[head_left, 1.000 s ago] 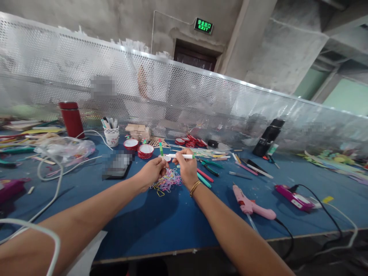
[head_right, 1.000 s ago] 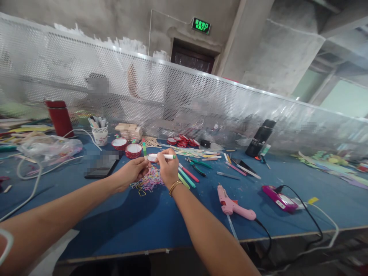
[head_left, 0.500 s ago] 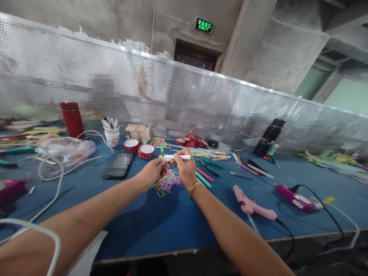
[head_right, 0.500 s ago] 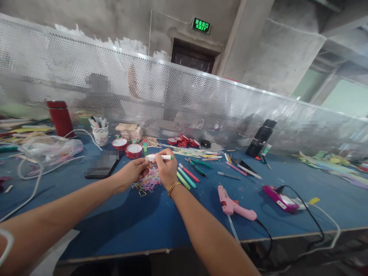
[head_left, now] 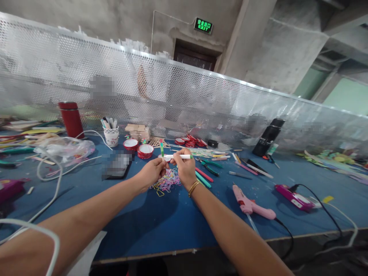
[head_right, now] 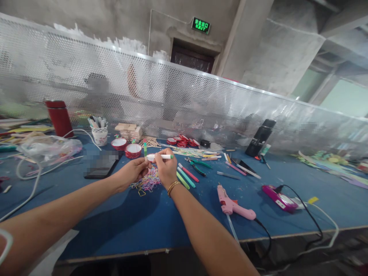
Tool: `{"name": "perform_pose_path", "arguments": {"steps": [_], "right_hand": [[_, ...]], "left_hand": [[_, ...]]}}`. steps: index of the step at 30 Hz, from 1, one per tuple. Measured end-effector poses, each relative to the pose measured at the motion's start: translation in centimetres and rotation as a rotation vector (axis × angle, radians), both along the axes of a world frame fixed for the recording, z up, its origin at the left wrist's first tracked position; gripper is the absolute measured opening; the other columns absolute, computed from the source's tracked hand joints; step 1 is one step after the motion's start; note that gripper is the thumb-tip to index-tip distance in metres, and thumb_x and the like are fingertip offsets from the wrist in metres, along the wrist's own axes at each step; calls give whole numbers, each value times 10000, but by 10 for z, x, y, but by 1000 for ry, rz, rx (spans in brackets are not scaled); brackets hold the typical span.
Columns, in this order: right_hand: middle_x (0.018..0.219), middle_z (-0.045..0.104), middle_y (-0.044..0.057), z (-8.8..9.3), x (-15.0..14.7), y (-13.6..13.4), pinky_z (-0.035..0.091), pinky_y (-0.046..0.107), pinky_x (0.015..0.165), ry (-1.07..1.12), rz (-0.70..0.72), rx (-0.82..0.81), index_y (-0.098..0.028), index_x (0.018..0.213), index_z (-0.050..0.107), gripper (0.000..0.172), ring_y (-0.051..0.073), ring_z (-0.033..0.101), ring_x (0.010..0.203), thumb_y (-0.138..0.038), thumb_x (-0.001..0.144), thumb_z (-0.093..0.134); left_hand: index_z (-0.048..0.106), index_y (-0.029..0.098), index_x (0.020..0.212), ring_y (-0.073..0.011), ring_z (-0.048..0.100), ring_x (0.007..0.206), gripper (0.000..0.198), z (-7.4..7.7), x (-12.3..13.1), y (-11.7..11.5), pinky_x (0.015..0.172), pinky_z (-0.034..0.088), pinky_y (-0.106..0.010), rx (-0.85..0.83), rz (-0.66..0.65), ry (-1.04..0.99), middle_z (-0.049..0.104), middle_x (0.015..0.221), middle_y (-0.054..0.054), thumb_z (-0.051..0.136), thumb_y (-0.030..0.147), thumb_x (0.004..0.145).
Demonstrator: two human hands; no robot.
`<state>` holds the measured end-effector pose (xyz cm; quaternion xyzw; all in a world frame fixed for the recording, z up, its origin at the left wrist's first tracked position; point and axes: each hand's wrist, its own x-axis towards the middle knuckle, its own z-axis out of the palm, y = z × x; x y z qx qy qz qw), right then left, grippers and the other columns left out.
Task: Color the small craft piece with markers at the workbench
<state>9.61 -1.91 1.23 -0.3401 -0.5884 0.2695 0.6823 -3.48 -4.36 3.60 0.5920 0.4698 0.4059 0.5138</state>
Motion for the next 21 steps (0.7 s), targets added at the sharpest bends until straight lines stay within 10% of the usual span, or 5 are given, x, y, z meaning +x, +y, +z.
{"name": "perform_pose_path", "arguments": {"steps": [21], "right_hand": [[594,585,-42,-2,0,1,429,241,587,-5,-5,3,-205,723,519,149,116,530,557,-308,822,560]], "left_hand": [[510,158,743,-40,273,379,243,-2,-1,0,387,175,-152,13,-8,-6,390,470,65,378,252,924]]}}
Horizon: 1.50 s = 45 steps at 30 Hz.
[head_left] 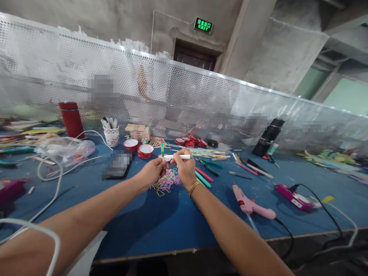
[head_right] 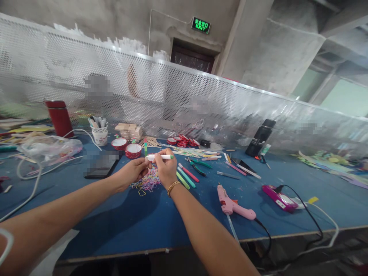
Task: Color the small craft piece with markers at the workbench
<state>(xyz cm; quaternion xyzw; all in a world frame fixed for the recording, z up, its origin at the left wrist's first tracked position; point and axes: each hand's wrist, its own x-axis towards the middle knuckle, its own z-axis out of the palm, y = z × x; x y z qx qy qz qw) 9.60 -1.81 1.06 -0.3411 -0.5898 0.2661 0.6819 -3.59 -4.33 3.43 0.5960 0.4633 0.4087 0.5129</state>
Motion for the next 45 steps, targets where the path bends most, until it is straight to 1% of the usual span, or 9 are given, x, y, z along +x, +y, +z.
{"name": "perform_pose_path", "arguments": {"steps": [5,13,17,22,25,33,37,42,45], "right_hand": [[588,586,-38,1,4,2,435,244,584,33,-22,-9,-199,714,524,153,119,537,556,-315,805,565],[591,572,-43,5,-2,-7,440,245,590,25,34,-5,-204,708,509,140,113,529,552,-279,816,559],[592,573,-43,4,-3,-7,438,241,585,36,47,-8,-205,710,503,144,113,530,551,-283,818,558],[593,586,-41,2,1,-2,439,243,591,10,1,-16,-206,721,513,150,118,538,558,-312,818,557],[585,585,-41,2,4,1,444,247,592,30,-21,-19,-203,711,518,152,121,542,559,-309,809,564],[590,583,-44,5,-3,-7,448,245,596,35,29,-24,-207,714,506,151,114,537,550,-307,814,560],[589,584,-44,3,-3,-6,446,245,590,28,48,-24,-209,724,506,150,115,535,546,-313,819,559],[581,584,-42,3,2,-1,448,248,586,32,-11,-29,-207,711,512,162,121,539,552,-328,806,563],[581,586,-40,4,2,-1,457,253,597,54,-17,-24,-205,715,510,167,125,548,559,-336,804,561]], "left_hand": [[507,165,741,-42,276,370,218,1,-1,2,391,187,-152,5,4,1,399,466,66,395,250,908],[513,161,737,-45,276,380,240,1,0,0,393,179,-162,-1,-12,-9,398,469,62,393,270,913],[513,160,746,-42,275,384,234,1,1,-1,393,173,-160,-12,-13,-19,400,476,62,395,268,917],[511,160,740,-41,280,383,230,2,0,-1,392,172,-158,-17,0,-10,403,481,59,402,266,913],[505,166,751,-42,270,376,217,2,0,0,390,175,-156,-12,1,-10,400,479,62,397,264,912],[512,164,743,-42,275,377,228,0,0,0,390,181,-155,-1,-12,-9,405,479,61,405,288,902],[507,164,751,-40,274,384,228,0,0,0,391,175,-152,-2,-14,-14,401,486,62,402,291,907],[512,166,757,-42,272,372,215,-1,-1,2,385,173,-155,-3,-14,-15,399,476,63,418,301,895],[513,167,760,-41,268,367,212,-2,-1,3,385,172,-154,-5,-9,-15,401,475,65,423,307,893]]}}
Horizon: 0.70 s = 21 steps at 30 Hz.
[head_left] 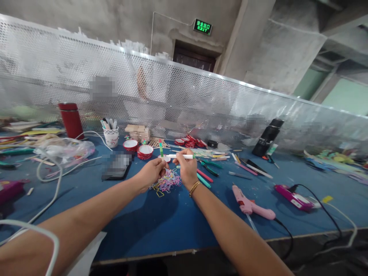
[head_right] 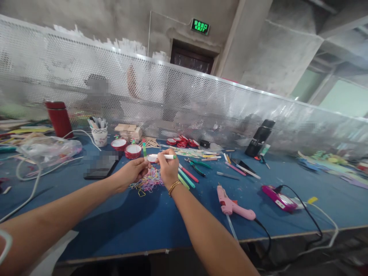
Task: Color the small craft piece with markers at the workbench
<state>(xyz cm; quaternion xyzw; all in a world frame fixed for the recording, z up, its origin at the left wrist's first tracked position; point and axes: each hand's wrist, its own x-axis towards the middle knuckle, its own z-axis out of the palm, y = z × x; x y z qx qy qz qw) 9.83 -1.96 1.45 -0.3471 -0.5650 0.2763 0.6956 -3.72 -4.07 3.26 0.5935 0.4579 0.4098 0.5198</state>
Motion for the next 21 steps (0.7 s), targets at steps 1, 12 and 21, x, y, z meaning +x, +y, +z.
{"name": "perform_pose_path", "arguments": {"steps": [1,12,21], "right_hand": [[585,587,-39,0,-1,-1,460,254,602,2,6,2,-204,716,508,168,125,550,562,-336,807,559],[574,582,-42,1,-1,-1,456,249,593,37,16,-8,-201,711,510,153,119,544,551,-310,799,570],[571,586,-42,0,-3,-1,456,251,593,42,28,-7,-204,702,507,155,121,545,552,-312,794,567]], "left_hand": [[513,167,760,-40,271,367,215,0,0,0,386,172,-153,0,-1,-1,404,477,64,423,310,893],[499,169,768,-40,270,368,210,2,1,-2,378,165,-152,-3,-3,-7,407,485,66,398,290,907],[492,173,778,-41,262,365,203,1,0,-1,368,154,-156,-10,-15,-21,405,492,64,399,297,908]]}}
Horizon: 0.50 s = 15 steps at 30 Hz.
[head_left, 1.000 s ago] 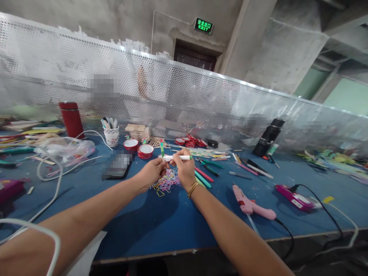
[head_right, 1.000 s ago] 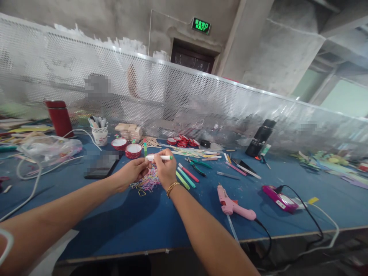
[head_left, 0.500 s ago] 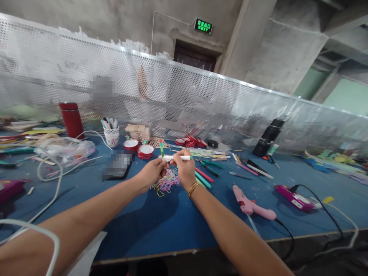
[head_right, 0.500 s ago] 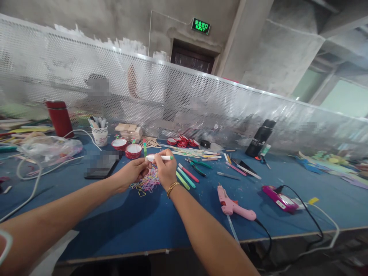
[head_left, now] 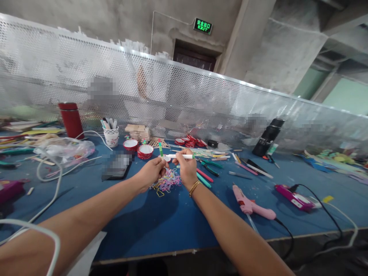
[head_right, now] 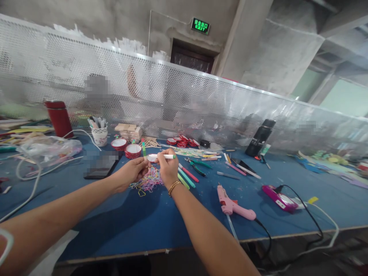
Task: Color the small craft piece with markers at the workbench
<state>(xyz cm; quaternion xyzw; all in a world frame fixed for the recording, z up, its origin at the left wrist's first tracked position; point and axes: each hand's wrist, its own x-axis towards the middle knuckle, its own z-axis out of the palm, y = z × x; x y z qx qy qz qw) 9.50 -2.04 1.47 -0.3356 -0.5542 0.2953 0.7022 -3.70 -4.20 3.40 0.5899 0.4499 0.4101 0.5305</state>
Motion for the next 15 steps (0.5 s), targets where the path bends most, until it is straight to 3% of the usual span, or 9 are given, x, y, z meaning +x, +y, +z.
{"name": "perform_pose_path", "arguments": {"steps": [15], "right_hand": [[583,593,-43,0,-1,0,463,249,604,-2,26,16,-202,717,510,149,120,556,559,-305,806,570]], "left_hand": [[512,158,776,-38,265,375,228,1,1,-1,386,163,-152,-20,-1,19,392,470,67,376,258,929]]}}
